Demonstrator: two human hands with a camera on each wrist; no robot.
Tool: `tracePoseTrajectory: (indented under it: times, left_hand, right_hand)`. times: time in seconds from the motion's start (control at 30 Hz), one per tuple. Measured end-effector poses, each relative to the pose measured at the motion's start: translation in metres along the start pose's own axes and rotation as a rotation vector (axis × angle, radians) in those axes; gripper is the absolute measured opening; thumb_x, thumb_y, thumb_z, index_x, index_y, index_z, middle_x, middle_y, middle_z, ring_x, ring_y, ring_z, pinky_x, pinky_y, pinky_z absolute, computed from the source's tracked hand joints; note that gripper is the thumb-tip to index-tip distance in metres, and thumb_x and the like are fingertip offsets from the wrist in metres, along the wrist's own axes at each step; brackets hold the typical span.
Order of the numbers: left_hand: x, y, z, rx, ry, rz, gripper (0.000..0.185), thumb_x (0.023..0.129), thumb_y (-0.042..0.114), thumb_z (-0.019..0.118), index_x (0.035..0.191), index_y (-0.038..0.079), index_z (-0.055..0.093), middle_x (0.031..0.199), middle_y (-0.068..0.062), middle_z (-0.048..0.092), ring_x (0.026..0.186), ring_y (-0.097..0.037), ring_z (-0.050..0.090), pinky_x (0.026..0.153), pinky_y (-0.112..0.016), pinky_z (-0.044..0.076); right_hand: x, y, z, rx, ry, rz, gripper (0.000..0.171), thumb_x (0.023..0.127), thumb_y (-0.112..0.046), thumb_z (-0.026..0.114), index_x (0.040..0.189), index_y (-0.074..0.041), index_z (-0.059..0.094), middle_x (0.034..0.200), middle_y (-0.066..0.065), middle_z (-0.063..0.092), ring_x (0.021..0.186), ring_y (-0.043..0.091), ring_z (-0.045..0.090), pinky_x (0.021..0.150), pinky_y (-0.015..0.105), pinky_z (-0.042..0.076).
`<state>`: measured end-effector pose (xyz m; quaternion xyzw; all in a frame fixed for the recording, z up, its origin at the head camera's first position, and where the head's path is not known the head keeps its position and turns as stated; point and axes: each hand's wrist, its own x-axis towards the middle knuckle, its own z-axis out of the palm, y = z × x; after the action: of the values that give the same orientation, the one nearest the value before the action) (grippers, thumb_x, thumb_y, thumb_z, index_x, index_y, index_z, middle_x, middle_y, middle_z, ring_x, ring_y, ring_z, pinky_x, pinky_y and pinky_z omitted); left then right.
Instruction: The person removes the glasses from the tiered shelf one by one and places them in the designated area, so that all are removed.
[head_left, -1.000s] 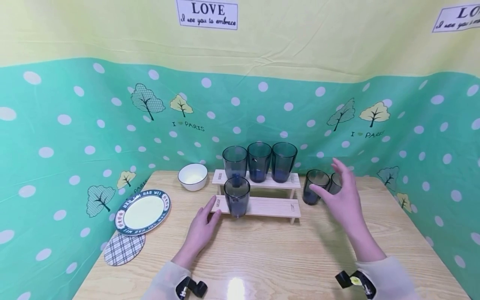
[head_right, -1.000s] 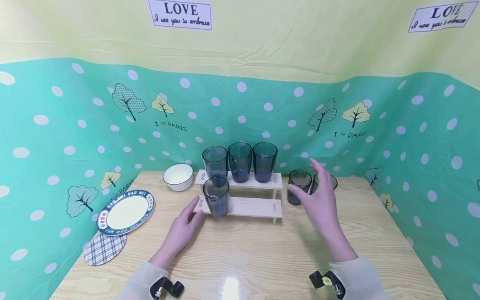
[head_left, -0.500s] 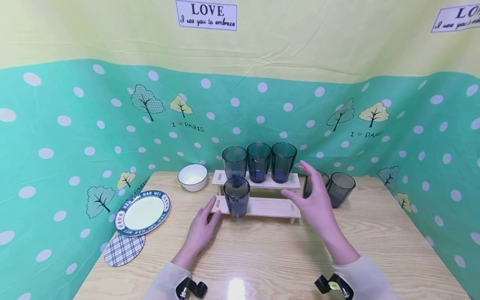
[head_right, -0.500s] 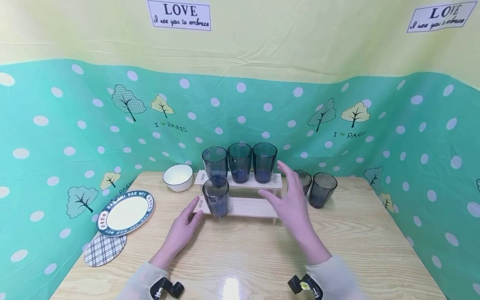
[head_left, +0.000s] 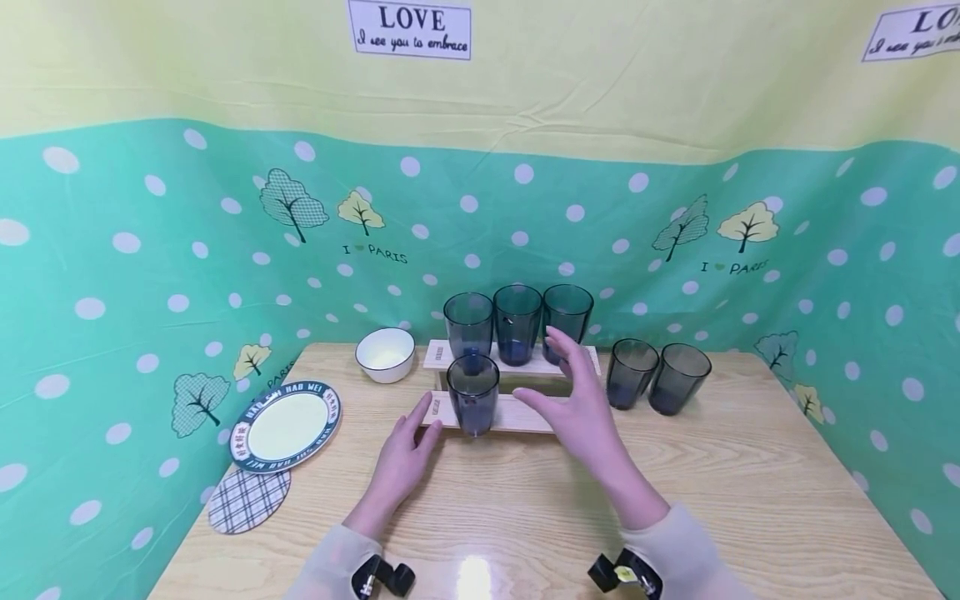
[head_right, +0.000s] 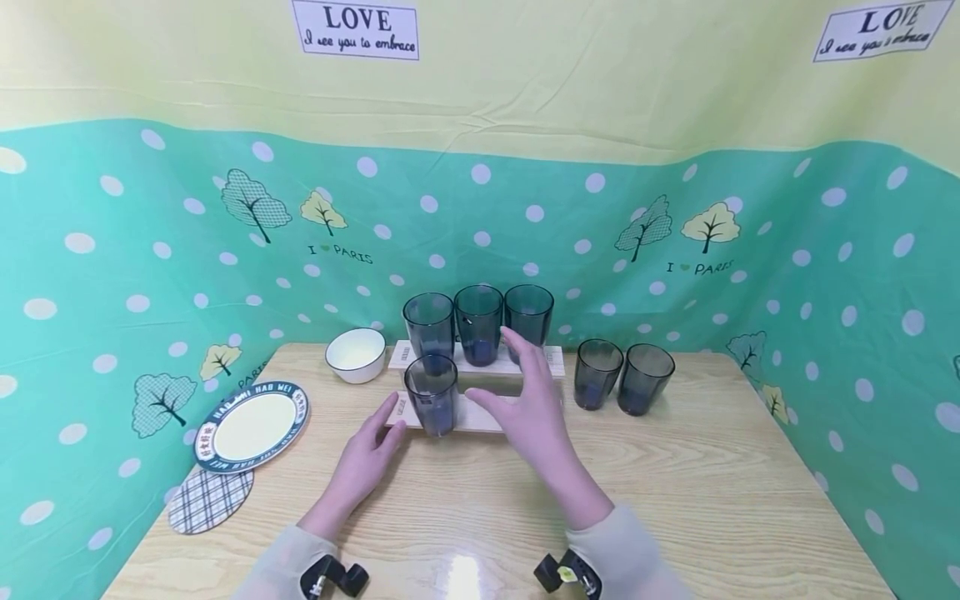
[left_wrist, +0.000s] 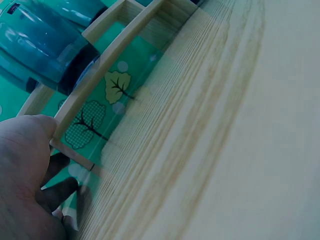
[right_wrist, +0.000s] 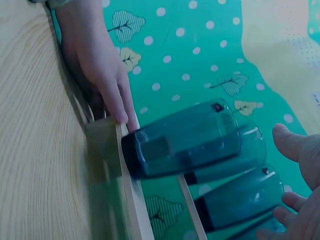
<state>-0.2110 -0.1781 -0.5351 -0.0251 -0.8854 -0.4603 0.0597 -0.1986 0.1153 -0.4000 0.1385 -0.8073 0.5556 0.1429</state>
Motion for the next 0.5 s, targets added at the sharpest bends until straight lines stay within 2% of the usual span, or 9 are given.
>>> tracePoseTrajectory:
  times: [0.3, 0.5]
  left_hand:
    - [0.0, -0.001, 0.0, 0.002, -0.002, 0.0, 0.062, 0.117, 0.041, 0.057, 0.173, 0.02, 0.04, 0.175, -0.01, 0.04, 0.16, -0.056, 0.025, 0.131, -0.07, 0.02]
    - [0.0, 0.0, 0.0, 0.007, -0.001, -0.014, 0.063, 0.116, 0.043, 0.057, 0.173, 0.023, 0.04, 0.173, -0.014, 0.041, 0.16, -0.056, 0.025, 0.13, -0.07, 0.021]
  right_hand:
    - [0.001, -0.001, 0.024, 0.018, -0.037, -0.019, 0.1, 0.088, -0.019, 0.097, 0.171, -0.023, 0.04, 0.162, 0.007, 0.048, 0.151, 0.034, 0.048, 0.128, 0.055, 0.04]
    - [0.001, -0.001, 0.037, 0.003, -0.067, -0.003, 0.101, 0.088, -0.027, 0.097, 0.171, -0.026, 0.04, 0.162, 0.003, 0.049, 0.15, 0.032, 0.049, 0.125, 0.053, 0.044]
